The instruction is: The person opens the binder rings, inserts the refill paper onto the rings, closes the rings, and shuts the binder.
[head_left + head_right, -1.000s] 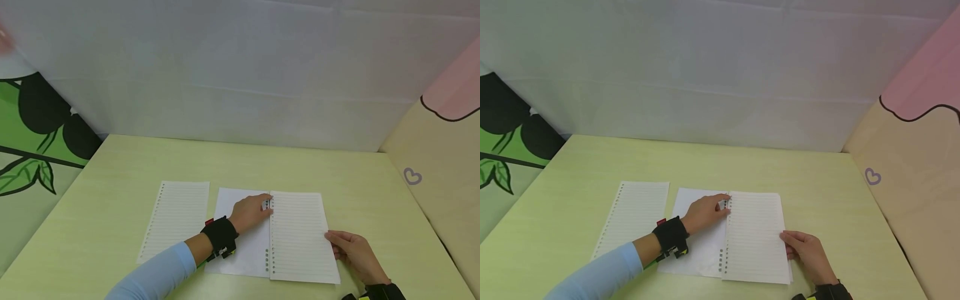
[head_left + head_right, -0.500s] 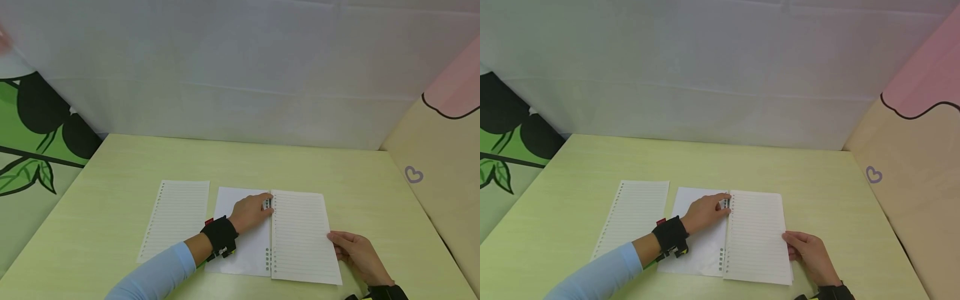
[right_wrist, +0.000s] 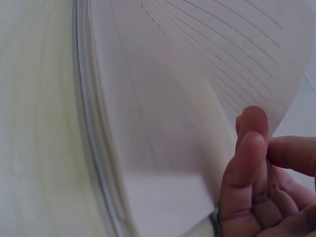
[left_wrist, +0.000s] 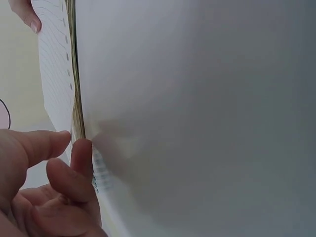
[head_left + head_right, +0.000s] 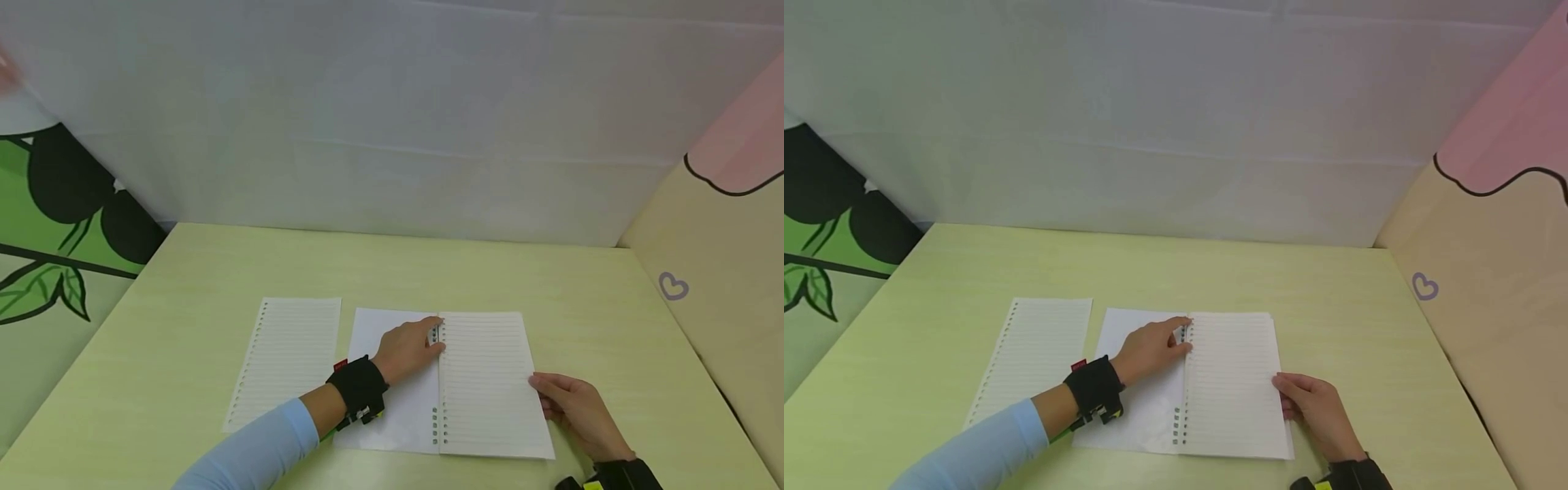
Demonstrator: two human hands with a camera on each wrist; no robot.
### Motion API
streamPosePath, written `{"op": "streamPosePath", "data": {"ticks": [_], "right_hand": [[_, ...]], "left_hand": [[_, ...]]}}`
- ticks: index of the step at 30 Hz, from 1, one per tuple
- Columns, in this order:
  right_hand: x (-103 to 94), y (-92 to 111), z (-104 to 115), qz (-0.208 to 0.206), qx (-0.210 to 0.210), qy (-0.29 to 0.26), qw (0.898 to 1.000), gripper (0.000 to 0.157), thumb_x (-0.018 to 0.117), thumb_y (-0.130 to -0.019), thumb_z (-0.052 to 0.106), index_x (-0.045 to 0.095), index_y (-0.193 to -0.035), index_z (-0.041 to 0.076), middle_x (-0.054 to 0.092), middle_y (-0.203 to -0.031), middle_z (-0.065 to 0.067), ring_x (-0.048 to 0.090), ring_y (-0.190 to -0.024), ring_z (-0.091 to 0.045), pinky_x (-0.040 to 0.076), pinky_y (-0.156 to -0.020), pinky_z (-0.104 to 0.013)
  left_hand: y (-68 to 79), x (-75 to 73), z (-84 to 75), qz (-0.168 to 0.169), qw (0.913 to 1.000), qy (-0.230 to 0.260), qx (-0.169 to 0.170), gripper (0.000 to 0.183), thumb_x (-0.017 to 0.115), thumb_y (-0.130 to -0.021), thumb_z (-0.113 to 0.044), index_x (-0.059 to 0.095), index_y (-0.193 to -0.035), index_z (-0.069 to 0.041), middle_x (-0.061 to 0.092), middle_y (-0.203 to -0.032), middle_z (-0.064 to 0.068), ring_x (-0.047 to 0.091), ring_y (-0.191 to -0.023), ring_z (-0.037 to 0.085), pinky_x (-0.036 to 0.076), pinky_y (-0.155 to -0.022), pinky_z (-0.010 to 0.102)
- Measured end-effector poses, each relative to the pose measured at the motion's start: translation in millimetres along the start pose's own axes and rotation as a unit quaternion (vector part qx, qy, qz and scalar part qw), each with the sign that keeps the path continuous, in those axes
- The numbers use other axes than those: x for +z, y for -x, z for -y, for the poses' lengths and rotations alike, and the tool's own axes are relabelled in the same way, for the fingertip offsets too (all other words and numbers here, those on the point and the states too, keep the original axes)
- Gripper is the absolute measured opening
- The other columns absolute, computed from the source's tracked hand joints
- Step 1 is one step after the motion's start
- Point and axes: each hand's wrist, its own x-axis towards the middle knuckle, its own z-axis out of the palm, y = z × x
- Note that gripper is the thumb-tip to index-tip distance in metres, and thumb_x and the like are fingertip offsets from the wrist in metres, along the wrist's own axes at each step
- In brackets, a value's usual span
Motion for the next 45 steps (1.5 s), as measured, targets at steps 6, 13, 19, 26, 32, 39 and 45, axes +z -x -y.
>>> {"op": "streamPosePath", "data": {"ticks": [6, 13, 19, 26, 32, 39, 45], "right_hand": [[1.7, 0.6, -1.4, -0.008, 0.008, -0.003, 1.0, 0.053, 0.063, -0.092, 0.026, 0.055, -0.126, -0.014, 0.066, -0.073, 0.01, 0.057, -0.066, -0.006, 0.052, -0.056, -0.017], [-0.4, 2.3, -3.9, -0.002, 0.012, -0.01, 1.0, 0.05, 0.064, -0.091, 0.025, 0.058, -0.123, -0.013, 0.067, -0.073, 0.01, 0.058, -0.066, -0.007, 0.053, -0.056, -0.018], [-1.2, 3.4, -1.6, 0.005, 0.012, -0.007, 1.0, 0.049, 0.063, -0.092, 0.025, 0.058, -0.123, -0.014, 0.068, -0.072, 0.009, 0.059, -0.065, -0.007, 0.053, -0.056, -0.018], [-0.3, 4.5, -1.5, -0.001, 0.012, 0.0, 1.0, 0.05, 0.062, -0.092, 0.024, 0.057, -0.124, -0.014, 0.068, -0.072, 0.009, 0.059, -0.065, -0.008, 0.053, -0.056, -0.018], [0.4, 6.2, -0.8, -0.008, 0.01, 0.0, 1.0, 0.055, 0.064, -0.091, 0.024, 0.053, -0.129, -0.015, 0.068, -0.073, 0.01, 0.058, -0.065, -0.008, 0.052, -0.056, -0.018], [1.9, 6.5, 0.3, -0.021, -0.001, 0.047, 0.999, 0.06, 0.065, -0.09, 0.026, 0.05, -0.134, -0.012, 0.069, -0.083, 0.007, 0.058, -0.068, -0.01, 0.052, -0.059, -0.019], [0.6, 6.3, 2.0, -0.036, -0.014, 0.081, 0.996, 0.058, 0.065, -0.09, 0.027, 0.052, -0.133, -0.01, 0.07, -0.088, 0.004, 0.059, -0.07, -0.01, 0.053, -0.06, -0.019]], "left_hand": [[0.7, 2.7, 0.5, 0.005, 1.0, -0.003, 0.001, 0.048, 0.061, -0.091, -0.026, 0.055, -0.136, -0.009, 0.071, -0.121, 0.015, 0.058, -0.075, 0.017, 0.035, -0.05, 0.025], [1.4, 1.5, -0.5, 0.007, 0.9999, -0.008, 0.007, 0.048, 0.062, -0.091, -0.027, 0.057, -0.135, -0.009, 0.069, -0.125, 0.014, 0.065, -0.088, 0.022, 0.041, -0.051, 0.027], [2.4, -1.1, -1.0, 0.009, 0.9999, -0.004, 0.012, 0.046, 0.061, -0.091, -0.027, 0.058, -0.134, -0.009, 0.069, -0.125, 0.015, 0.063, -0.082, 0.019, 0.039, -0.05, 0.026], [4.7, 0.4, -0.9, 0.013, 0.9997, -0.012, 0.016, 0.04, 0.063, -0.09, -0.024, 0.063, -0.127, -0.009, 0.074, -0.084, 0.01, 0.052, -0.061, 0.011, 0.035, -0.047, 0.024], [8.5, 0.2, -1.7, 0.026, 0.9987, -0.033, 0.027, 0.041, 0.067, -0.087, -0.026, 0.065, -0.125, -0.01, 0.067, -0.07, 0.004, 0.05, -0.058, 0.009, 0.036, -0.048, 0.024], [20.2, -5.2, -5.8, 0.053, 0.997, -0.04, 0.041, 0.047, 0.073, -0.082, -0.027, 0.065, -0.126, -0.012, 0.058, -0.064, -0.002, 0.046, -0.056, 0.006, 0.032, -0.047, 0.02], [44.1, -6.9, -12.9, 0.089, 0.9916, -0.04, 0.085, 0.02, 0.072, -0.082, -0.028, 0.078, -0.098, -0.016, 0.063, -0.067, -0.006, 0.046, -0.058, 0.002, 0.034, -0.049, 0.018]]}}
